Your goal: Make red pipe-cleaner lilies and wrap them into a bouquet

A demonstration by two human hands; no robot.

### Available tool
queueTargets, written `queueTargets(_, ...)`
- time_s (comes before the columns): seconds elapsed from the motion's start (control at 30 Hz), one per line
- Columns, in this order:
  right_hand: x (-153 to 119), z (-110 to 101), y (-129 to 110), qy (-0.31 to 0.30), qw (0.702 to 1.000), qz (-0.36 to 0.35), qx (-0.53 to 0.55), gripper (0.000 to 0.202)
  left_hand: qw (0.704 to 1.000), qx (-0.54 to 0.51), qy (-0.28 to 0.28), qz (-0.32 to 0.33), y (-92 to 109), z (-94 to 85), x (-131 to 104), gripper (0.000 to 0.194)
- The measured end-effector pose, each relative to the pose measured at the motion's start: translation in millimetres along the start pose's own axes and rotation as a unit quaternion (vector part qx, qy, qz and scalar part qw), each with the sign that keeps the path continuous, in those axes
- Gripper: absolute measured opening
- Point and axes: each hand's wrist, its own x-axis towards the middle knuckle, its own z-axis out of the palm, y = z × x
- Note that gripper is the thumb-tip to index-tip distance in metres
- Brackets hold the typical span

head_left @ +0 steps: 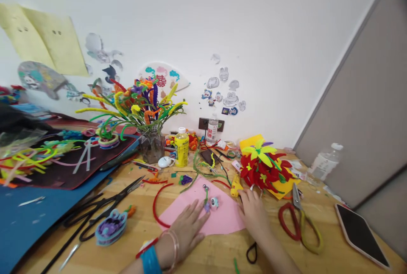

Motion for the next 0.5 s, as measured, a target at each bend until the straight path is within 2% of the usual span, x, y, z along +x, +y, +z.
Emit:
queueTargets(0.07,4,6,6,0.011,0.999,0.008,-0.045,0.029,0.999,-0.035,0.020,-0.007,-1,-4.5,0,0.045)
queueTargets(0.13,5,11,12,0.017,0.998,0.012,-0.064,0.030,0.995,-0.077,0.038,-0.053,-3,-11.7,4,0.042)
queueTargets(0.2,8,12,14,0.027,0.998,0.019,-0.062,0.031,0.987,-0.103,0.048,-0.111,-4,-20.2,15,0.039)
queueTargets(0.27,13,7,11,0.030,0.998,0.026,-0.046,0.031,0.985,-0.105,0.054,-0.129,-7,-27.2,31,0.041)
queueTargets(0.33,22,0,0,0.018,0.999,0.030,-0.010,0.028,0.986,-0.107,0.051,-0.121,-13,-30.1,49,0.044)
queueTargets(0.4,31,-6,-18,-0.014,0.998,0.015,0.051,0.024,0.986,-0.118,0.048,-0.109,-21,-28.1,64,0.033)
queueTargets(0.5,40,-6,-46,-0.096,0.984,-0.051,0.140,0.016,0.981,-0.146,0.066,-0.107,-36,-19.4,77,0.022)
